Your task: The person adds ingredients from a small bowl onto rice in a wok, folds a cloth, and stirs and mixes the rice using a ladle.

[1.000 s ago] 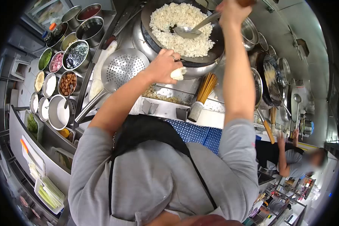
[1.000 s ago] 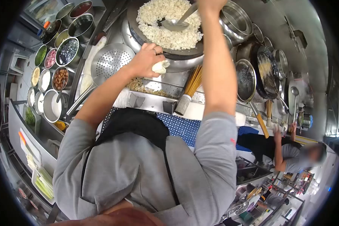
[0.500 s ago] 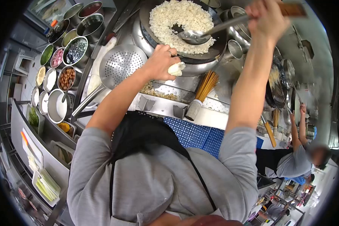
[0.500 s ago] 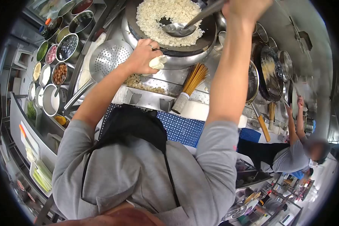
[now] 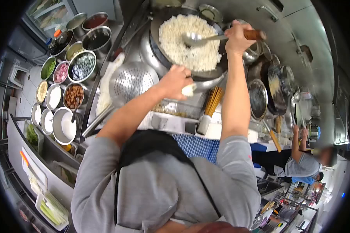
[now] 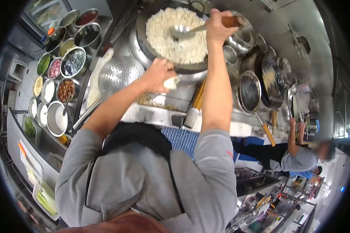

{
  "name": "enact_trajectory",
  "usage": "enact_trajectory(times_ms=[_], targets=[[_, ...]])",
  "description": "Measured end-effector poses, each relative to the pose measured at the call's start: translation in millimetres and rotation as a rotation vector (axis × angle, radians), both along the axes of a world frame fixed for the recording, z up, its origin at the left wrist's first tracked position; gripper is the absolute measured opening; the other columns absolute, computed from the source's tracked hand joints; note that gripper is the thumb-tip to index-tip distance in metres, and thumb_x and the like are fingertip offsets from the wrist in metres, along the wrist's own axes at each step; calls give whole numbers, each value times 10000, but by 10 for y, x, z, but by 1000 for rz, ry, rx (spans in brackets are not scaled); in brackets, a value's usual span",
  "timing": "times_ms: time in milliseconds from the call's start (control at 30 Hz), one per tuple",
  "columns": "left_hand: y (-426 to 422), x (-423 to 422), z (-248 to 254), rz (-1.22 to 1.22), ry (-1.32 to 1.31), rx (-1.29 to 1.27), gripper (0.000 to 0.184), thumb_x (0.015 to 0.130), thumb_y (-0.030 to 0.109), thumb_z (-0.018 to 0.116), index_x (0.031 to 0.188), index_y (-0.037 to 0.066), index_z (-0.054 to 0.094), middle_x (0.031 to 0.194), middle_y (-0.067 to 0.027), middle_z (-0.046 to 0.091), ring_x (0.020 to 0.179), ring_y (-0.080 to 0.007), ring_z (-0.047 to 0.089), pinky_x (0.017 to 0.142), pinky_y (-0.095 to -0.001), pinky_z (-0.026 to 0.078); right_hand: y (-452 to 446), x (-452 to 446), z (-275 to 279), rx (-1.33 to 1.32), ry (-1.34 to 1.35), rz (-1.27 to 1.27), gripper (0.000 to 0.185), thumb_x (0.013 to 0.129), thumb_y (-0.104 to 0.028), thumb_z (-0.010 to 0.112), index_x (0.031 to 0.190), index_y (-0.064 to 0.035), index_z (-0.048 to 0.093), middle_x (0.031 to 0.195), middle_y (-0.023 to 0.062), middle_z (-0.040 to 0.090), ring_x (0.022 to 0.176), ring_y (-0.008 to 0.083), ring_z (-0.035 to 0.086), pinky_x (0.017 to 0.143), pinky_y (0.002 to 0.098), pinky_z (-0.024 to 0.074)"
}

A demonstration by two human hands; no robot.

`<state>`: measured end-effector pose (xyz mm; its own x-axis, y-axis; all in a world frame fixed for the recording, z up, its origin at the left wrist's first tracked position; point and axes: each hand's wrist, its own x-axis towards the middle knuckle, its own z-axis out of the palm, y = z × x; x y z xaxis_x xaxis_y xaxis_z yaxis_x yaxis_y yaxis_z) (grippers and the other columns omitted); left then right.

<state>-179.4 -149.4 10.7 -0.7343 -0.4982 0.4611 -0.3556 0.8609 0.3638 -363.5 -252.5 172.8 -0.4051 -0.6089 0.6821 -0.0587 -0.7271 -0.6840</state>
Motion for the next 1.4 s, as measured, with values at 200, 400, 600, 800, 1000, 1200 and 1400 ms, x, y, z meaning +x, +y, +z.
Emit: enact_trajectory(times_ms=[200,400,600,800,1000,1200,1400], targets=[[-96,47,62,-17,3,16,462,597,374,768,938,65,720,1047,-106,571,1085,-287,485,967,-433,359,-162,410,825,-7,19,162,280,818,-21,653,633,-67,449,480,47,437,381,147,430,422,334,420],[-188,76,51,-45,30,34,453,554,322,762,934,81,716,1062,-112,561,1076,-303,485,968,-434,362,-401,562,261,47,91,93,304,817,9,657,641,-67,421,495,59,461,382,149,427,413,331,409],[-160,71,1,-81,68,60,426,562,316,762,912,77,717,1047,-107,561,1072,-301,482,958,-437,363,-178,647,559,-119,23,106,289,811,22,676,658,-57,444,482,42,437,367,139,417,403,318,399],[-116,87,8,-68,53,19,395,569,316,759,884,82,711,1029,-93,563,1049,-291,484,930,-429,365,-432,651,274,77,322,-24,298,800,-24,691,601,-47,471,489,67,504,388,143,477,391,300,384],[-107,35,23,-22,33,35,428,572,321,761,915,70,716,1114,-109,584,1095,-282,491,968,-425,366,154,706,553,-54,82,282,310,838,4,628,617,-77,426,481,36,443,371,144,416,409,321,390],[170,187,152,-32,254,24,453,629,212,779,1039,75,642,1270,-149,582,1309,-304,454,1094,-493,344,116,361,864,461,357,-218,187,834,-44,650,665,-43,570,531,52,568,360,145,482,349,271,351],[197,70,-32,393,1074,1551,348,880,379,649,1048,79,603,927,-67,674,816,-165,671,700,-370,563,647,183,739,106,31,-20,270,844,-49,651,630,-65,486,496,25,453,374,141,416,383,294,372]])
